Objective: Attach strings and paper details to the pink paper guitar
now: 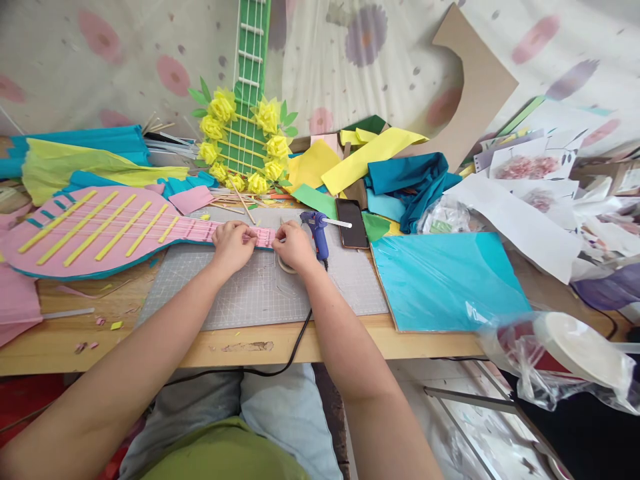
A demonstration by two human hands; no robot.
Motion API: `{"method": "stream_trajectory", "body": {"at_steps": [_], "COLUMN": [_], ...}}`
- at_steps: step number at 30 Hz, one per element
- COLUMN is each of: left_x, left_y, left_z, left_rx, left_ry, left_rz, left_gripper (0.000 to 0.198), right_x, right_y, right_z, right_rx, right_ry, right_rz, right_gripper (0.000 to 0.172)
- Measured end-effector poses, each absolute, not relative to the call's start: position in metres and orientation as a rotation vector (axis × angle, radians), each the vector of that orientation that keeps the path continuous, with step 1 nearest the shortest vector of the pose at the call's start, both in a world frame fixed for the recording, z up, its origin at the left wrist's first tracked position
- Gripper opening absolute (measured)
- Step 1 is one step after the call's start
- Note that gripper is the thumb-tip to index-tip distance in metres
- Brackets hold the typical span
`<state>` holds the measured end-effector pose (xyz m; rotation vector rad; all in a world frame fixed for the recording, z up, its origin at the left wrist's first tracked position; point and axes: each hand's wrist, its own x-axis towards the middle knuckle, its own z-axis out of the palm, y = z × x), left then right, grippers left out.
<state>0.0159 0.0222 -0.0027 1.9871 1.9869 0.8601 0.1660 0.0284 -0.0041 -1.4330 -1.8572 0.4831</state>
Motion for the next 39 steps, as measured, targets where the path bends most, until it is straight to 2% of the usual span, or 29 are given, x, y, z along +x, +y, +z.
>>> {"method": "stream_trajectory", "body": {"at_steps": [5, 10, 15, 21, 23, 27, 39], "left_x": [0.014, 0.018, 0.023, 0.023, 0.023, 0.022, 0.020], "left_y": [0.020, 0.018, 0.021, 0.024, 0.025, 0.028, 0.030], "left_z": [-0.003, 0.000, -0.002, -0.004, -0.005, -0.007, -0.007], "left_rx": [2.063, 2.238, 2.200, 2.154, 2.111, 2.075, 2.149], "left_ry": [1.989, 1.819, 1.836, 1.912, 1.936, 1.856, 1.756], "left_rz": [0.926, 1.001, 0.982, 0.978, 0.967, 1.022, 1.127], "left_gripper": [0.005, 0.013, 0.007, 0.007, 0.007, 0.011, 0.018], "right_x": [0.165, 0.161, 0.159, 0.158, 0.158, 0.154, 0.146], "right_y": [0.027, 0.026, 0.027, 0.028, 0.028, 0.026, 0.024], "right_z": [0.000, 0.002, -0.002, -0.005, -0.006, -0.005, -0.005], "right_rx": [-1.432, -1.323, -1.290, -1.393, -1.423, -1.477, -1.573], "right_ry": [-1.824, -1.796, -1.764, -1.749, -1.794, -1.864, -1.946], "right_rz": [0.483, 0.612, 0.677, 0.675, 0.683, 0.629, 0.510], "right_gripper": [0.007, 0.004, 0.004, 0.017, 0.015, 0.008, 0.012]}}
